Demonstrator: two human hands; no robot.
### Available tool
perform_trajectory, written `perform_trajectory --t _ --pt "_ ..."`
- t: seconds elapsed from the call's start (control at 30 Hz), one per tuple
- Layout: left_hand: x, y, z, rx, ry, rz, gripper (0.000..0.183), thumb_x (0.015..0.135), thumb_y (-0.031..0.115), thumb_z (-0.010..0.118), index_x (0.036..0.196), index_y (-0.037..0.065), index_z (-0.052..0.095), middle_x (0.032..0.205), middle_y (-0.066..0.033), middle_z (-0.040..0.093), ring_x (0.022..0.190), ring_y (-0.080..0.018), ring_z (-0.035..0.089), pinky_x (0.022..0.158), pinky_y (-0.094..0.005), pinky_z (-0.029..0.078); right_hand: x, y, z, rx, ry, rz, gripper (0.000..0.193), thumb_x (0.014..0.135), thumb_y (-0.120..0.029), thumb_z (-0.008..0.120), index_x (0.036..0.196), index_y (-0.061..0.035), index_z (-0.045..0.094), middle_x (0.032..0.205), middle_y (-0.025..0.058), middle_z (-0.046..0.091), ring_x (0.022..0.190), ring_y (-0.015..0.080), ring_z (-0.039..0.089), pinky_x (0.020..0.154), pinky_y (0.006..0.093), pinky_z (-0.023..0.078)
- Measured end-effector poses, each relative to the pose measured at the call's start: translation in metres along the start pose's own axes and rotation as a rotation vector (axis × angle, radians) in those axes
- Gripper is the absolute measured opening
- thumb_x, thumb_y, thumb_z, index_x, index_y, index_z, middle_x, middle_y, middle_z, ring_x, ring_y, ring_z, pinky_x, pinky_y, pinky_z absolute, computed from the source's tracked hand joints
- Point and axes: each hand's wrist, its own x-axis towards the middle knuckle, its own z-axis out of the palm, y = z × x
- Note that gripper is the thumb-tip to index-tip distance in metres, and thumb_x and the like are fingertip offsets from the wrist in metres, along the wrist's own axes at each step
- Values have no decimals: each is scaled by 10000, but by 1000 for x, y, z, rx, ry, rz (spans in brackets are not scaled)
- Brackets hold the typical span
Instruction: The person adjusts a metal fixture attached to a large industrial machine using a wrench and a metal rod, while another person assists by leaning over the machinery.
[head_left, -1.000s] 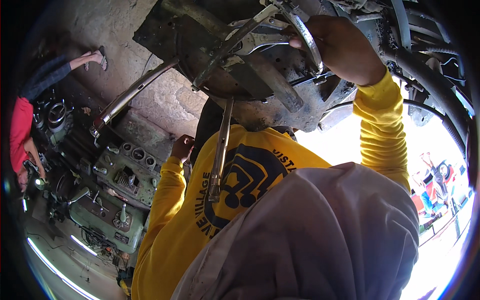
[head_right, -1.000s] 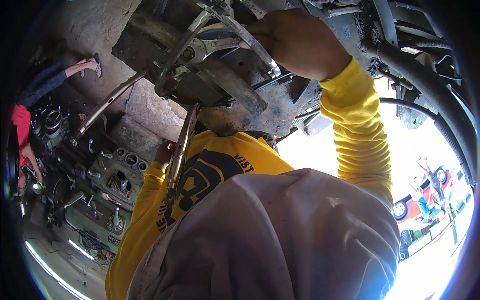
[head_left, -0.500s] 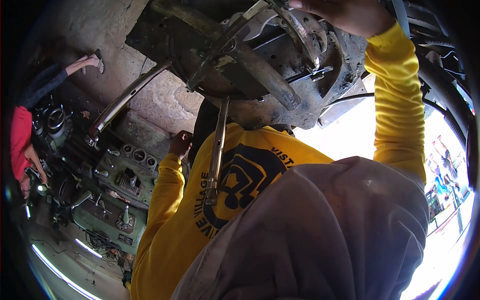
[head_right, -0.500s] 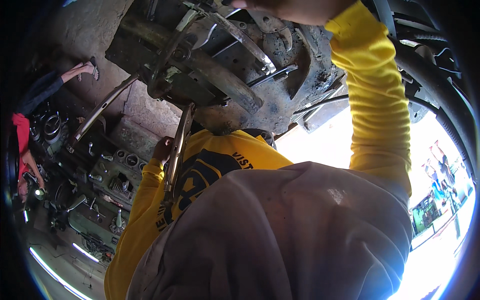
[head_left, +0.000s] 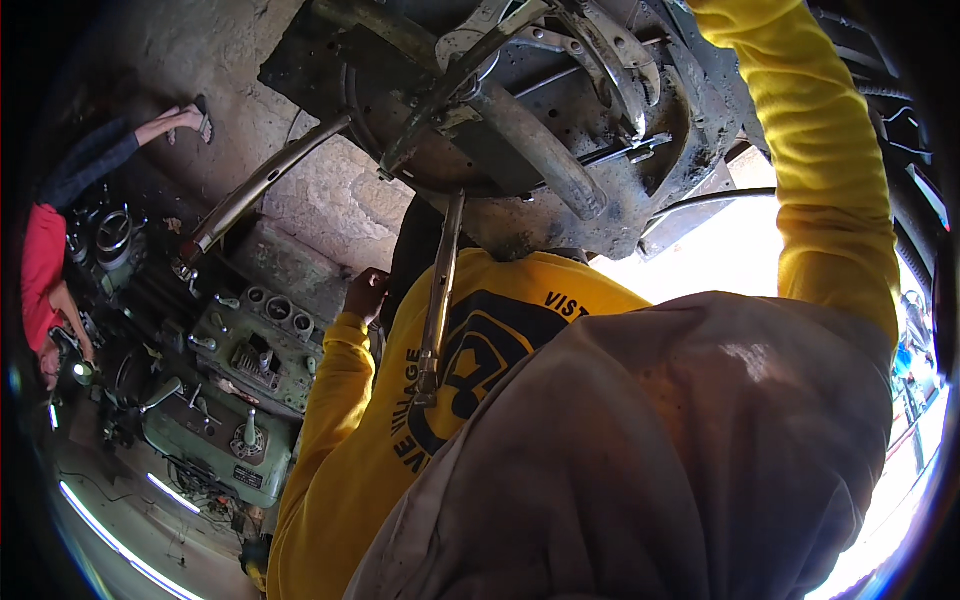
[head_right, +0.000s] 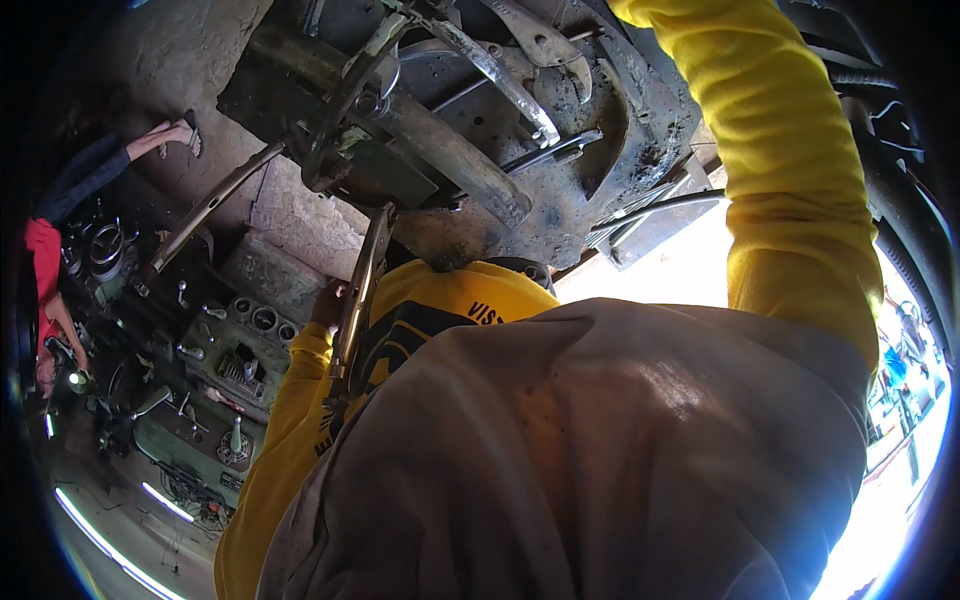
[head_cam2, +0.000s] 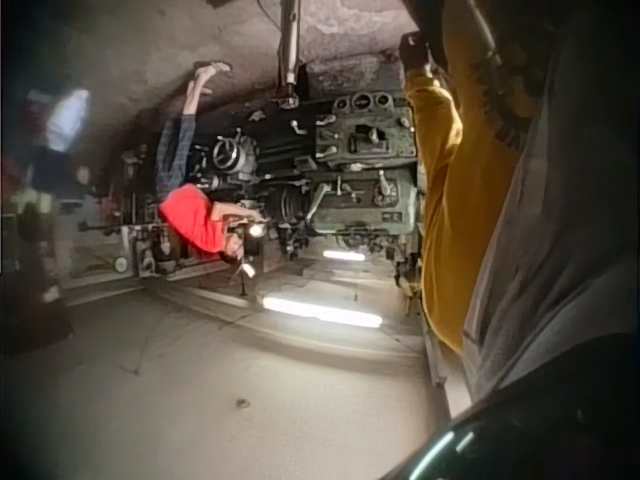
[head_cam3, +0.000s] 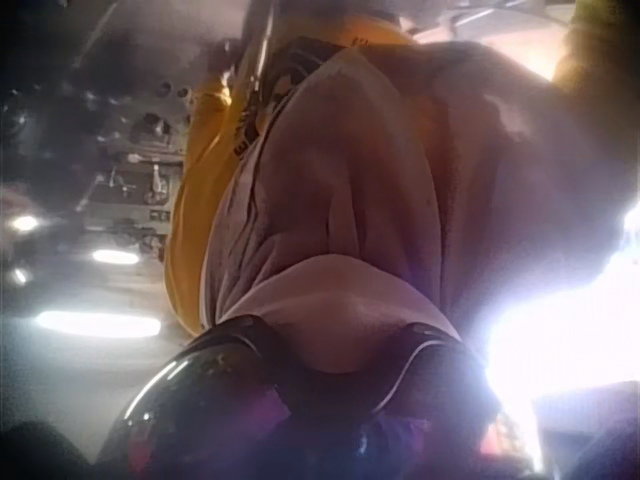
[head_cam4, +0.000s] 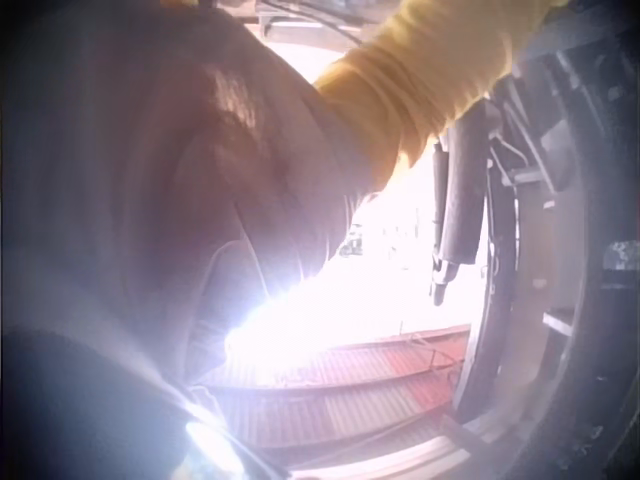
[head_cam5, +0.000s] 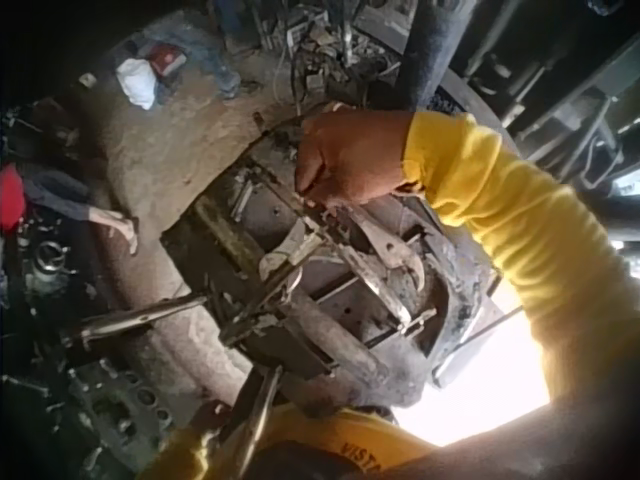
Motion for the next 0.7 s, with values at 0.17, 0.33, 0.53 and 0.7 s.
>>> perform_trajectory --t 0.17,0.33,0.53,0.7 --pt "-3 4 -1 -41 5 -22 191 926 206 663 977 23 653 766 -56 673 641 -138 614 616 -295 514 23 -30 -8 -63 -194 409 146 825 -77 637 935 7 684 725 189 667 664 283 650 631 430 497" --pt "-8 41 -12 -75 -48 -86 147 944 158 603 975 18 636 736 -70 643 621 -109 593 576 -273 496 -17 -43 18 -21 31 407 222 915 -69 555 1069 -18 706 936 184 713 815 291 680 794 406 558" --pt "-6 7 0 9 -26 -33 163 928 162 632 998 17 650 815 -89 682 713 -162 639 654 -307 523 -107 -73 89 -211 325 226 171 939 -183 660 978 -26 716 876 94 715 765 208 688 684 330 545" --pt "11 -20 -7 -28 -29 -58 152 925 145 635 1016 24 651 909 -103 700 756 -195 657 695 -327 528 -140 -88 80 244 501 554 241 958 -227 629 1040 -17 714 882 128 720 751 203 692 689 320 543"
